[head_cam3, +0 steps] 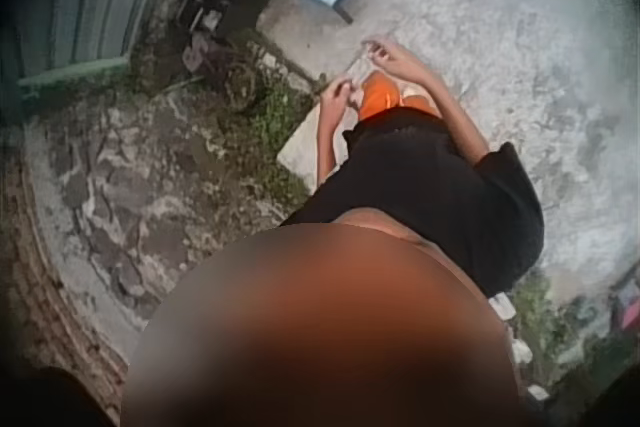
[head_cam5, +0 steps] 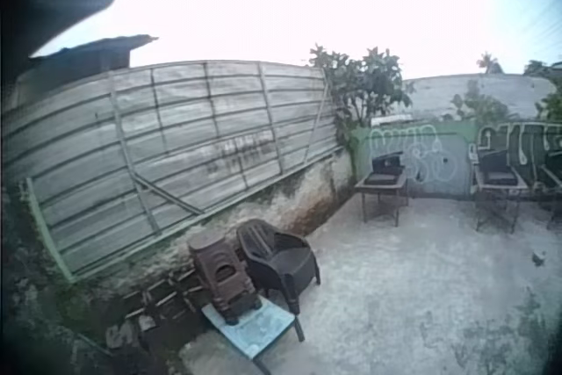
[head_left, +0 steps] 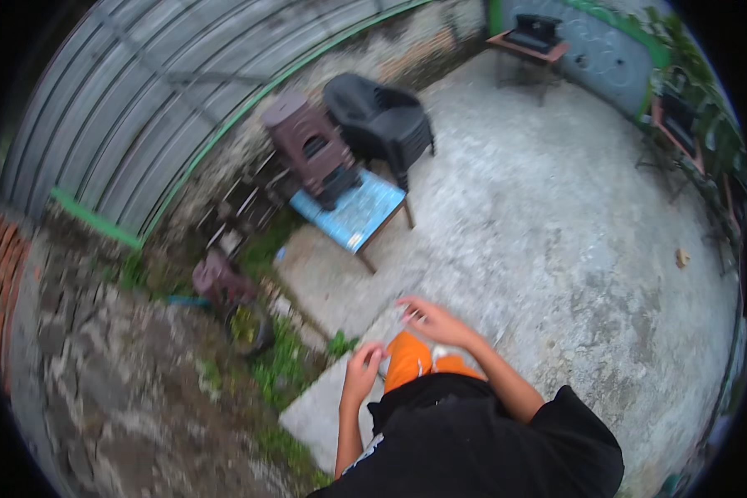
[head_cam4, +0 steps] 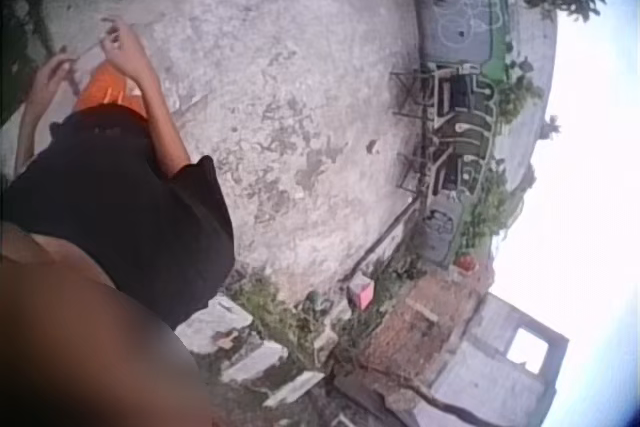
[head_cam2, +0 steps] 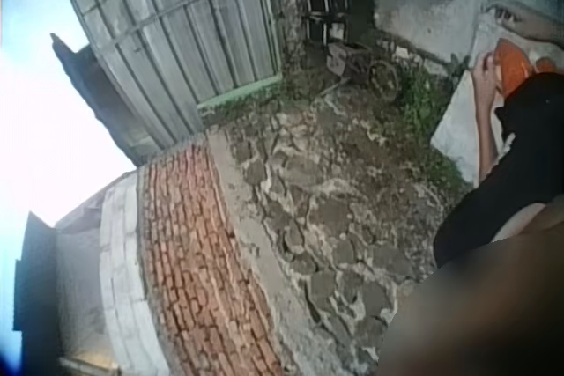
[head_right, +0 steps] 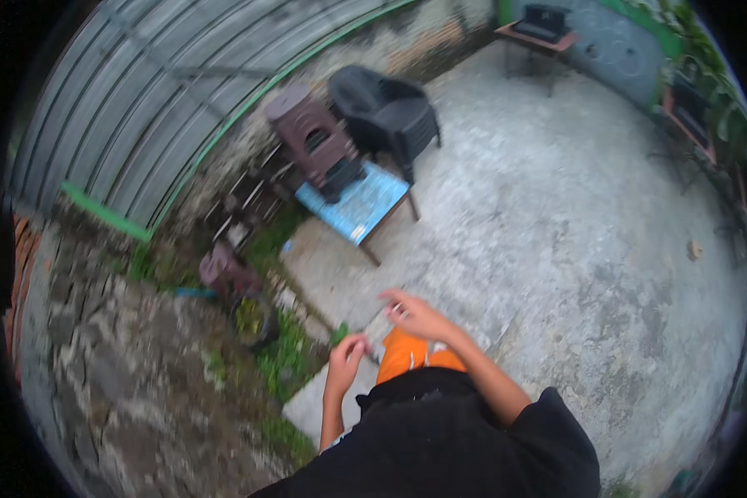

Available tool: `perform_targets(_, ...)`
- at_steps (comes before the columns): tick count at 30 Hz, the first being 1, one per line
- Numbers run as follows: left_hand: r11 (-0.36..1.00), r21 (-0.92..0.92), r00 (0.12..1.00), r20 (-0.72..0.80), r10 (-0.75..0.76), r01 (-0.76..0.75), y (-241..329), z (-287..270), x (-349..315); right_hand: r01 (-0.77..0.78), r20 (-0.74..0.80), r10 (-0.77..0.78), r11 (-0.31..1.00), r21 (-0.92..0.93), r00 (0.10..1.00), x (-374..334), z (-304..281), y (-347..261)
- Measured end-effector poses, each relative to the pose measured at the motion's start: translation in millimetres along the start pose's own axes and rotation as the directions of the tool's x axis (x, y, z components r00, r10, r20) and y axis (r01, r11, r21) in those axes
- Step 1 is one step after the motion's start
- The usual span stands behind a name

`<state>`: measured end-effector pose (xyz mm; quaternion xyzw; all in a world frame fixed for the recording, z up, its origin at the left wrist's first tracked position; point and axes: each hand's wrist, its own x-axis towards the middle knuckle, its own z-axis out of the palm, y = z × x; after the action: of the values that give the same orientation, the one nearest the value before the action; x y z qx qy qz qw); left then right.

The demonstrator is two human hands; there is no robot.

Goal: Assemble several small plastic tables by attaching legs to the table tops.

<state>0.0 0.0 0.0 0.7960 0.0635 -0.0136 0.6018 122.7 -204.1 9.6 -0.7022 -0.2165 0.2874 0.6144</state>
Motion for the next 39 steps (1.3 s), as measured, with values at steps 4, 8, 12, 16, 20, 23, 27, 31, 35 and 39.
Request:
perform_targets(4,0.995,0.078,0.99,0.12,-0.075,0.066,-5,-41,128,0.155,-0.014,-0.213,0.751,-0.642,0.977,78,-52,-74)
perform_targets(8,0.845,0.514,0.759,0.606,-0.238,-0.146,-51,-26,218,-0.026,-0.309,-0.11,0.914,-0.405,0.945,53,-88,-39)
perform_targets(12,0.515,0.687,0.611,0.713,-0.342,-0.513,24,19,355,-0.574,-0.66,0.258,0.754,-0.319,0.706,26,-126,18)
perform_targets(16,0.459,0.357,0.552,0.723,0.415,-0.814,104,59,419,-0.841,-0.637,0.589,0.506,-0.19,0.498,-6,-154,14)
perform_targets(20,0.878,0.06,0.653,0.693,0.306,-0.476,131,105,464,-0.465,-0.835,0.379,0.869,0.172,0.4,-2,-160,-20)
perform_targets(23,0.915,-0.054,0.641,0.697,0.322,-0.4,135,169,479,-0.337,-0.953,0.265,0.919,0.205,0.143,-3,-175,-19)
perform_targets(27,0.872,-0.085,0.559,0.736,0.381,-0.483,104,256,507,-0.229,-0.961,0.25,0.949,0.218,0.118,-15,-241,43)
perform_targets(31,0.683,0.291,0.654,0.667,0.357,-0.67,48,246,611,-0.291,-0.943,0.071,0.956,-0.028,0.326,-11,-354,96)
perform_targets(35,0.301,0.916,0.619,-0.079,0.782,-0.264,130,75,727,-0.221,-0.734,-0.071,0.93,-0.293,0.675,53,-574,143)
perform_targets(39,0.23,0.911,0.312,-0.121,0.942,-0.342,97,150,846,-0.141,-0.511,-0.279,0.757,-0.638,0.813,191,-731,212)
